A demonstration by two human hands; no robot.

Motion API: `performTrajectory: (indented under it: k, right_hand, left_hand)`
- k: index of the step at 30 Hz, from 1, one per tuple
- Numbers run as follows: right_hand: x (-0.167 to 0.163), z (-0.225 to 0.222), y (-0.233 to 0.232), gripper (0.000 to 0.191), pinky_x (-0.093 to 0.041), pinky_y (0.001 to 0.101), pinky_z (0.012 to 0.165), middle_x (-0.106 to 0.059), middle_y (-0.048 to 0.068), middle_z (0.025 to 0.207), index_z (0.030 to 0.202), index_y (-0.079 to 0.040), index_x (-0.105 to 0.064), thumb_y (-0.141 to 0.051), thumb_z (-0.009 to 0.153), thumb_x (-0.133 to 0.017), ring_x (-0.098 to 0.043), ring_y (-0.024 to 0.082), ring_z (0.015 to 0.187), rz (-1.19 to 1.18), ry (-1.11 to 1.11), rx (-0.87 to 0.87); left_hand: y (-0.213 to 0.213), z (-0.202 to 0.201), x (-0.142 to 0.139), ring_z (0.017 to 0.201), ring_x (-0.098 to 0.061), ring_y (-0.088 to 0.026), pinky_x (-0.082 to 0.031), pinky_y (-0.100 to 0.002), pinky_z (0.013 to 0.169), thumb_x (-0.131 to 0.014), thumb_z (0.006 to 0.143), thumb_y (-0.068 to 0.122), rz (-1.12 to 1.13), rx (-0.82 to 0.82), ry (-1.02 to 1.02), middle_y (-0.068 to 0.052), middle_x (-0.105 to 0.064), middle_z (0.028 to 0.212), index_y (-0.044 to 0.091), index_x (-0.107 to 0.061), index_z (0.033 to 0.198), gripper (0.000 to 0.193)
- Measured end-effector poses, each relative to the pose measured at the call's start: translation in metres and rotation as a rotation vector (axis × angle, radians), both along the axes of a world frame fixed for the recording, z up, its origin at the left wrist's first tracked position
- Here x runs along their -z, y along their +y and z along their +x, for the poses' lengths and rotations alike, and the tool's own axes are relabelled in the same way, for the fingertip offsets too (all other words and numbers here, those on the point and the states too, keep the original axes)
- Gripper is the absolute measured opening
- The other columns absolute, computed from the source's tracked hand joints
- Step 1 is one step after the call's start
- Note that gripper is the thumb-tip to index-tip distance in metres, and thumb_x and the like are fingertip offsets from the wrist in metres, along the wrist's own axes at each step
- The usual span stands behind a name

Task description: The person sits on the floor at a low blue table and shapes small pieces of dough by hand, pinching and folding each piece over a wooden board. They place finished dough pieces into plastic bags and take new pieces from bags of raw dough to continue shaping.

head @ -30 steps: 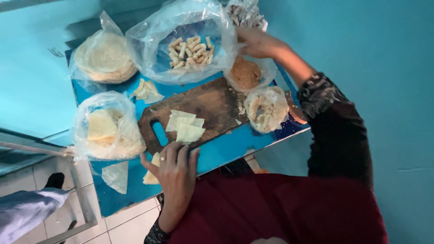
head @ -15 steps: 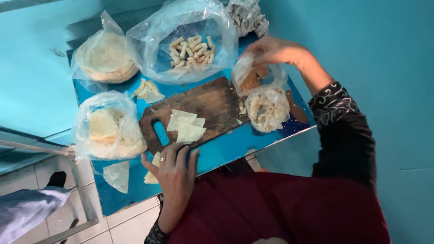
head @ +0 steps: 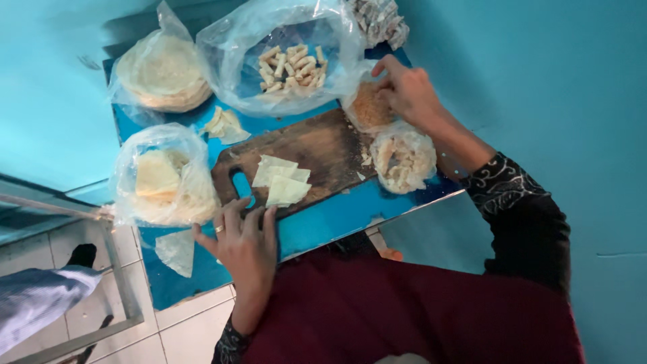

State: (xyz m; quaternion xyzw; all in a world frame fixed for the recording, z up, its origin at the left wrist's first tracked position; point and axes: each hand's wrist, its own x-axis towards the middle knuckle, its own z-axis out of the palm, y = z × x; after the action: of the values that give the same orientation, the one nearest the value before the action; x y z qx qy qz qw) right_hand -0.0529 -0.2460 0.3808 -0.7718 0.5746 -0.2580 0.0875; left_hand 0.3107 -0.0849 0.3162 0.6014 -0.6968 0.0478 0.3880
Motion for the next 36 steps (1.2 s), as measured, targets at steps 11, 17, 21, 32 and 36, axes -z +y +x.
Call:
performTrajectory:
  k: [11,17,21,32,36]
  right_hand:
    - [0.017,0.033,0.003,0.041,-0.055,0.0429,0.076,-0.076,0.014,0.095,0.116,-0.005,-0.056,-0.005,0.082,-0.079,-0.074,0.033,0.091,0.036,0.053,0.001]
    - [0.02,0.053,0.02,0.043,-0.057,0.0412,0.077,-0.076,0.016,0.098,0.117,-0.003,-0.058,0.0,0.08,-0.08,-0.075,0.033,0.092,-0.049,0.042,-0.024]
    - [0.02,0.064,0.024,0.042,-0.059,0.0382,0.072,-0.077,0.016,0.096,0.116,-0.003,-0.057,-0.001,0.082,-0.081,-0.076,0.025,0.086,0.168,-0.114,0.193]
    - [0.018,0.137,0.081,0.049,-0.064,0.0359,0.081,-0.076,0.017,0.106,0.126,-0.003,-0.056,0.003,0.083,-0.079,-0.077,0.024,0.096,0.479,-0.862,0.024]
    - [0.055,0.201,0.102,0.044,-0.064,0.0333,0.081,-0.078,0.016,0.105,0.125,-0.007,-0.053,0.0,0.088,-0.076,-0.076,0.02,0.099,0.522,-0.903,-0.146]
  left_hand:
    - [-0.007,0.011,0.006,0.116,-0.059,-0.025,-0.022,-0.069,0.114,-0.075,0.095,0.029,0.015,-0.016,0.023,-0.001,-0.066,0.116,0.014,-0.078,0.098,0.016]
    - [-0.007,0.022,0.012,0.115,-0.059,-0.026,-0.021,-0.07,0.113,-0.075,0.094,0.028,0.017,0.009,0.039,0.001,-0.066,0.117,0.014,-0.077,0.1,0.015]
    - [-0.001,0.03,0.018,0.115,-0.058,-0.025,-0.021,-0.071,0.113,-0.075,0.094,0.027,0.017,0.011,0.056,0.0,-0.065,0.116,0.015,-0.078,0.1,0.013]
    - [0.005,0.037,0.026,0.116,-0.058,-0.025,-0.018,-0.074,0.115,-0.075,0.093,0.025,0.01,-0.007,0.045,0.0,-0.065,0.114,0.013,-0.075,0.097,0.012]
    - [0.005,0.032,0.029,0.116,-0.058,-0.024,-0.019,-0.072,0.116,-0.074,0.094,0.023,0.019,-0.009,0.054,0.001,-0.065,0.115,0.014,-0.075,0.101,0.012]
